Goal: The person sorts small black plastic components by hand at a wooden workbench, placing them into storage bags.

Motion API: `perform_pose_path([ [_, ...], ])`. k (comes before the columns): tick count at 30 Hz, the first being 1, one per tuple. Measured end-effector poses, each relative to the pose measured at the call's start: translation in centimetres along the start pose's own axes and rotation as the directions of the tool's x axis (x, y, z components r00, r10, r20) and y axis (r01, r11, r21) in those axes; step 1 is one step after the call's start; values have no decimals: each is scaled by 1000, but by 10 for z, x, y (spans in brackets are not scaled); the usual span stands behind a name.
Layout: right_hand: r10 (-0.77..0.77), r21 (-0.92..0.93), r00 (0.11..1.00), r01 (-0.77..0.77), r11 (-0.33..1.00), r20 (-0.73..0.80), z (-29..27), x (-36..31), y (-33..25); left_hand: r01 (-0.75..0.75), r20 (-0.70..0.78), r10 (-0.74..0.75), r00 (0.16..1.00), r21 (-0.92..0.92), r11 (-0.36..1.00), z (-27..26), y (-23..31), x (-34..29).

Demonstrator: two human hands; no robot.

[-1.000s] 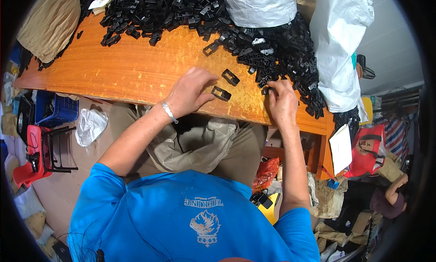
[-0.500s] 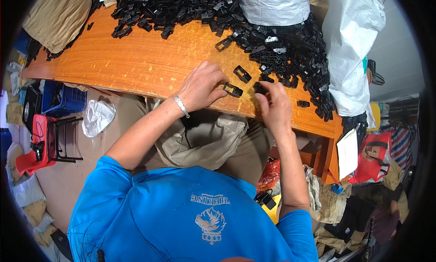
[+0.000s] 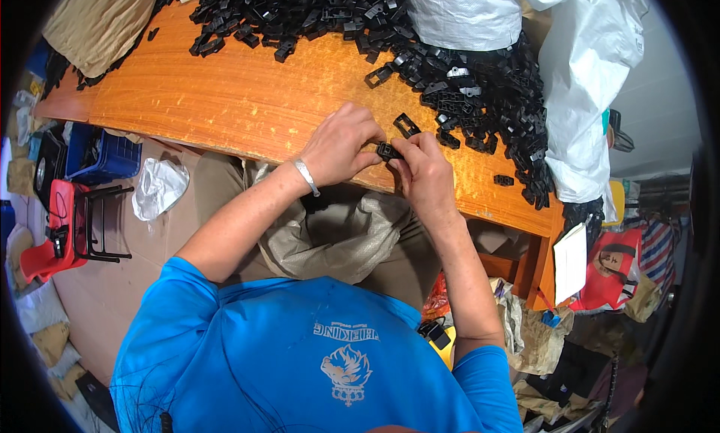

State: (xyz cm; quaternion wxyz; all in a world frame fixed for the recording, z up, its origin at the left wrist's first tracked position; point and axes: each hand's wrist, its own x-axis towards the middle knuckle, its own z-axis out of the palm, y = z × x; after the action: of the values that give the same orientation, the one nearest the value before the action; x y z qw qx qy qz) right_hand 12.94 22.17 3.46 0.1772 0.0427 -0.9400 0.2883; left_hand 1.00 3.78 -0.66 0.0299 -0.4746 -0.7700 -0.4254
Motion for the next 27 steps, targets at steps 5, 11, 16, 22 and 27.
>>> perform_pose_path([
  [5,-24,-70,1000,25,997,14,4,-5,6,24,46,-21,999,-77,997,1,-6,2],
  [11,-50,-161,996,38,986,-68,15,-18,4,109,48,-107,993,-46,993,7,-2,4],
  [16,-112,-205,987,86,975,-117,24,-25,11,185,62,-189,980,75,980,7,12,7],
  [22,-82,-97,997,80,992,-16,25,-51,-30,116,352,-85,932,-67,991,-37,1,-3],
  [27,-25,3,999,25,1000,-45,7,-47,-20,203,89,-202,975,2,979,-17,19,32],
])
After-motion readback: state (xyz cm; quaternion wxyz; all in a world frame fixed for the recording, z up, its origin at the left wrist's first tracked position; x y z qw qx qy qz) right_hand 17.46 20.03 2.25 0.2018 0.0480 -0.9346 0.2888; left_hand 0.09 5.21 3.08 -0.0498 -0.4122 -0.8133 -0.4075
